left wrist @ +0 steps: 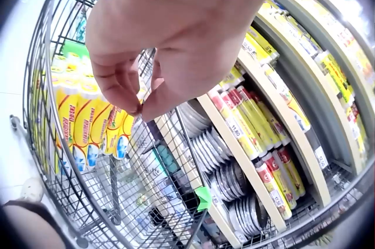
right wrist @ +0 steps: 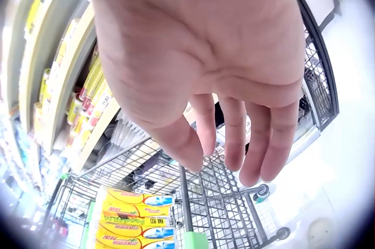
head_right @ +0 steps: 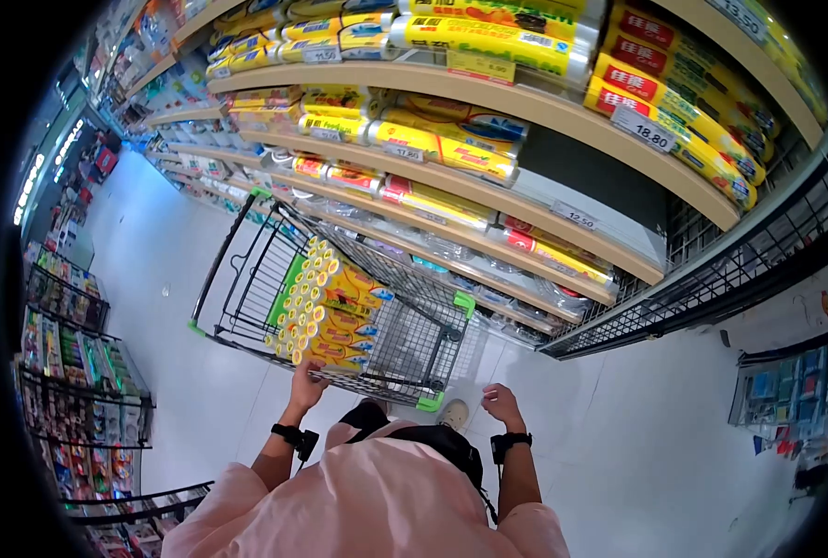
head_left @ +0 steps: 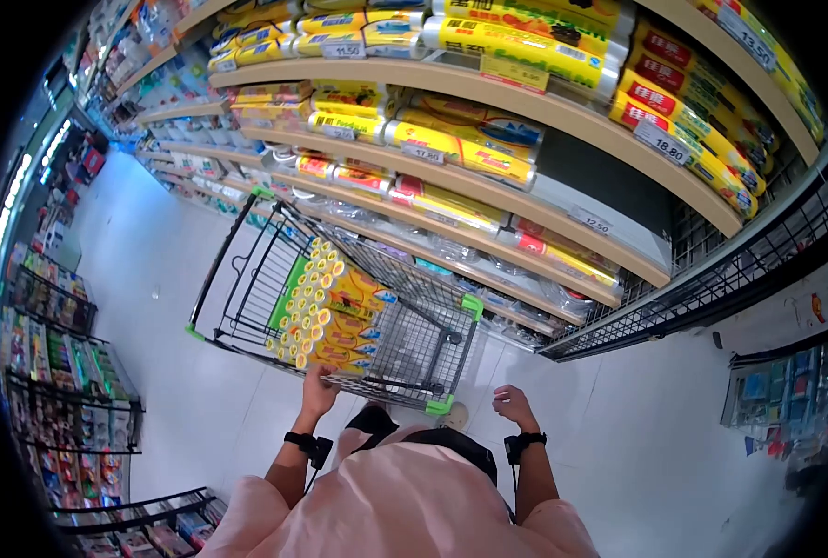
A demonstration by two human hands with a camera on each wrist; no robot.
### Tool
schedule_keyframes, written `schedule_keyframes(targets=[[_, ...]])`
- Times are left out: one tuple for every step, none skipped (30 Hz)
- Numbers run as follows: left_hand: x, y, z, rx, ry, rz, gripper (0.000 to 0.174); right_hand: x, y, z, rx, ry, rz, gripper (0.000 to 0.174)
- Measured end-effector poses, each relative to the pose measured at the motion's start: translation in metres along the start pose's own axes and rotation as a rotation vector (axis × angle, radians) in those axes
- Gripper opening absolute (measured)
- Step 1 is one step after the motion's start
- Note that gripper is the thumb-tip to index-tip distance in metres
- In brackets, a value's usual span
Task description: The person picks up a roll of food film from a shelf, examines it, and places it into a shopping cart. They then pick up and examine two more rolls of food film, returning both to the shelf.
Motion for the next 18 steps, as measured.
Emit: schedule_keyframes(targets=[[0.001,-0.003,0.001,0.024,-0.070,0.043,0.031,0.007,0.005,0.000,0.019,0.001,-0.003,0.028],[0.001,-0.007,-0.001,0.049,-0.137,0.086,0.029,0.014,0.009,0.000,0.014,0.027,0.018,0.029],[-0.014,-0.012,0.001,0.064,-0.223,0.153,0.023,0.020,0.013,-0.001,0.005,0.053,0.039,0.029],[-0.007,-0.014,-0.002,0.074,-0.218,0.171,0.021,0.026,0.017,-0.001,-0.007,0.078,0.060,0.030],[0.003,-0.013,-0.008,0.087,-0.209,0.189,0.020,0.033,0.021,-0.001,-0.028,0.076,0.084,0.029],[0.009,-0.013,-0.015,0.101,-0.198,0.208,0.019,0.036,0.024,-0.002,-0.040,0.076,0.079,0.029],[0.010,-0.018,-0.023,0.111,-0.217,0.157,0.013,0.039,0.027,-0.003,-0.054,0.076,0.073,0.029],[0.020,-0.021,-0.035,0.121,-0.160,0.124,0.011,0.042,0.033,-0.003,-0.070,0.079,0.065,0.028],[0.038,-0.022,-0.050,0.131,-0.104,0.092,0.010,0.045,0.040,-0.001,-0.090,0.101,0.038,0.028],[0.029,-0.027,-0.057,0.140,-0.053,0.066,0.008,0.048,0.046,0.002,-0.110,0.124,0.018,0.028],[0.023,-0.033,-0.064,0.150,-0.050,0.037,0.008,0.049,0.050,0.005,-0.133,0.146,0.001,0.027],[0.026,-0.034,-0.076,0.135,-0.040,0.066,0.009,0.054,0.057,0.007,-0.131,0.173,-0.040,0.027],[0.034,-0.035,-0.088,0.120,-0.030,0.095,0.009,0.058,0.067,0.008,-0.131,0.198,-0.083,0.026],[0.044,-0.037,-0.098,0.105,-0.023,0.122,0.010,0.061,0.077,0.012,-0.128,0.226,-0.126,0.026],[0.062,-0.037,-0.111,0.080,-0.006,0.186,0.012,0.066,0.086,0.015,-0.128,0.228,-0.106,0.026],[0.069,-0.038,-0.121,0.093,-0.021,0.167,0.012,0.071,0.093,0.018,-0.130,0.226,-0.088,0.026],[0.075,-0.039,-0.133,0.107,-0.032,0.148,0.013,0.076,0.101,0.019,-0.133,0.222,-0.072,0.025],[0.084,-0.038,-0.145,0.120,-0.040,0.129,0.014,0.083,0.109,0.018,-0.138,0.217,-0.057,0.025]])
Point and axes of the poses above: each hand's wrist, its own z-axis away from the middle knuckle, its own y-axis out of the palm, x = y × z, the point moved 4 cm from there along -z, towards the middle knuckle, and after that the axes turned 4 degrees about -x, right-handed, at the moved point
